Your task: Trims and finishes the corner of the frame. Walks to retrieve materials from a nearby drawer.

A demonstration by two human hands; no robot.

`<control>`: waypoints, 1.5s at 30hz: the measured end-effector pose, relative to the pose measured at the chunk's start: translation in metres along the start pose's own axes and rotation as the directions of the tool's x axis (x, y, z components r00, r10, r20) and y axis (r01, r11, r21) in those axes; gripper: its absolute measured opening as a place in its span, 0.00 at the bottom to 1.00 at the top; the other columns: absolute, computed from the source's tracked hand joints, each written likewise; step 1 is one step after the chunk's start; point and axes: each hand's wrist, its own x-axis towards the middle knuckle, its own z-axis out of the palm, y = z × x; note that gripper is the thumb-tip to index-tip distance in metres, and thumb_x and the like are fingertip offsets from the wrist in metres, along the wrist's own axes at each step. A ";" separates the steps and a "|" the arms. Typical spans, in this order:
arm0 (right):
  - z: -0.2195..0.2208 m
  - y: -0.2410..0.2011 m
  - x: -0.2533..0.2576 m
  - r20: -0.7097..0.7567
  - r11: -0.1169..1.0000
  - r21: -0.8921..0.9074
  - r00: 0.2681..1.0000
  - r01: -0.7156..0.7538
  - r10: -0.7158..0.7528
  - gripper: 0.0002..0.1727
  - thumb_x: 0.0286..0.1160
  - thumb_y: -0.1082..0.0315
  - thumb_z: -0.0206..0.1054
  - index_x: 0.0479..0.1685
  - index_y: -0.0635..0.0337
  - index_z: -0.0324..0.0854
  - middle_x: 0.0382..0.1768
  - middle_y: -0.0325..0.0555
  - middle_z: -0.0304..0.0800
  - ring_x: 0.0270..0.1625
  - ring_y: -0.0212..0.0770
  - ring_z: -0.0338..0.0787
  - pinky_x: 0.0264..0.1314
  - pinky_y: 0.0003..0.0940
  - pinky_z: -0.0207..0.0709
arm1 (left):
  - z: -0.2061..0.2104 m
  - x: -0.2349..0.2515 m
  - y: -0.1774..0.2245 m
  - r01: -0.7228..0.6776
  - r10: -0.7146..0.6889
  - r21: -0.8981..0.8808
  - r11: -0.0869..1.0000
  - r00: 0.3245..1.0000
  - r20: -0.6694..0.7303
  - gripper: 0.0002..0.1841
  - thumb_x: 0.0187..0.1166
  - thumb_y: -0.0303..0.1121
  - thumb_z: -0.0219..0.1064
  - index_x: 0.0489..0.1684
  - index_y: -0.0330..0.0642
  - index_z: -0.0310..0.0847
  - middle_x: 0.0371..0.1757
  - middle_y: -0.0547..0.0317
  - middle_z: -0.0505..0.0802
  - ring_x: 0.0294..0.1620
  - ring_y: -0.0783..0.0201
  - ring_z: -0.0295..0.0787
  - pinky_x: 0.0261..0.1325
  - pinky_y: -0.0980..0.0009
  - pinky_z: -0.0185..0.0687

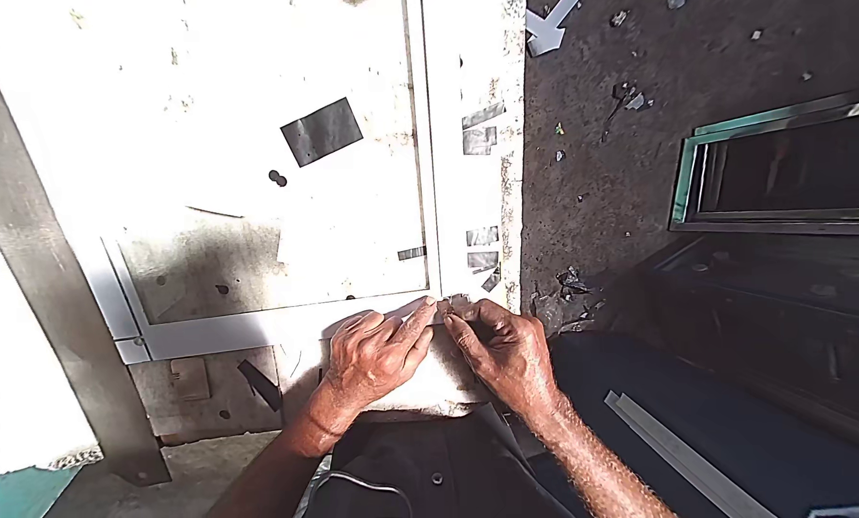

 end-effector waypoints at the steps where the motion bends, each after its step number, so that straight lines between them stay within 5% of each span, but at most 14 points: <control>1: 0.001 0.000 -0.001 -0.004 1.000 0.000 1.000 -0.011 0.011 0.10 0.78 0.58 0.71 0.33 0.52 0.88 0.25 0.30 0.91 0.24 0.23 0.89 0.25 0.23 0.84 | -0.001 0.001 0.001 0.006 -0.006 0.005 1.000 1.000 0.010 0.19 0.79 0.48 0.65 0.65 0.58 0.92 0.14 0.65 0.82 0.16 0.62 0.73 0.24 0.67 0.64; 11: 0.003 0.004 -0.004 0.005 0.990 0.142 1.000 0.012 -0.012 0.07 0.79 0.63 0.71 0.38 0.56 0.90 0.31 0.34 0.95 0.29 0.26 0.92 0.30 0.25 0.89 | -0.005 0.005 0.002 -0.003 0.002 0.014 1.000 0.998 0.059 0.19 0.79 0.48 0.65 0.66 0.62 0.91 0.16 0.65 0.85 0.16 0.62 0.74 0.23 0.67 0.65; 20: 0.003 0.003 -0.013 0.055 0.952 0.280 0.988 0.124 -0.145 0.09 0.79 0.65 0.72 0.42 0.62 0.91 0.36 0.39 0.96 0.33 0.29 0.94 0.35 0.27 0.91 | -0.008 -0.012 -0.007 -0.014 -0.007 -0.242 0.970 0.996 -0.088 0.13 0.77 0.38 0.70 0.55 0.51 0.96 0.16 0.62 0.84 0.18 0.65 0.74 0.27 0.70 0.68; 24: 0.003 -0.001 -0.022 0.036 0.967 0.251 0.998 0.046 -0.057 0.07 0.78 0.65 0.72 0.40 0.60 0.89 0.33 0.37 0.95 0.30 0.29 0.93 0.30 0.27 0.91 | -0.010 -0.023 -0.005 0.064 -0.094 -0.305 0.950 0.992 -0.086 0.13 0.77 0.39 0.71 0.54 0.50 0.95 0.19 0.61 0.87 0.23 0.66 0.79 0.32 0.71 0.74; 29: -0.002 0.005 -0.016 -0.053 0.983 0.180 0.997 -0.037 0.047 0.06 0.78 0.63 0.71 0.40 0.56 0.88 0.30 0.34 0.95 0.25 0.29 0.92 0.24 0.27 0.90 | -0.013 -0.011 0.004 0.166 -0.164 -0.198 0.966 0.986 0.028 0.17 0.78 0.41 0.67 0.59 0.50 0.94 0.16 0.64 0.86 0.18 0.67 0.75 0.27 0.70 0.70; 45: 0.002 0.003 -0.008 -0.033 0.991 0.117 0.997 -0.060 0.064 0.08 0.79 0.60 0.70 0.38 0.54 0.88 0.28 0.31 0.93 0.24 0.25 0.91 0.24 0.25 0.88 | -0.011 0.004 0.010 0.102 -0.096 -0.061 0.993 0.990 0.099 0.18 0.78 0.42 0.66 0.62 0.56 0.93 0.16 0.65 0.86 0.16 0.65 0.76 0.22 0.68 0.66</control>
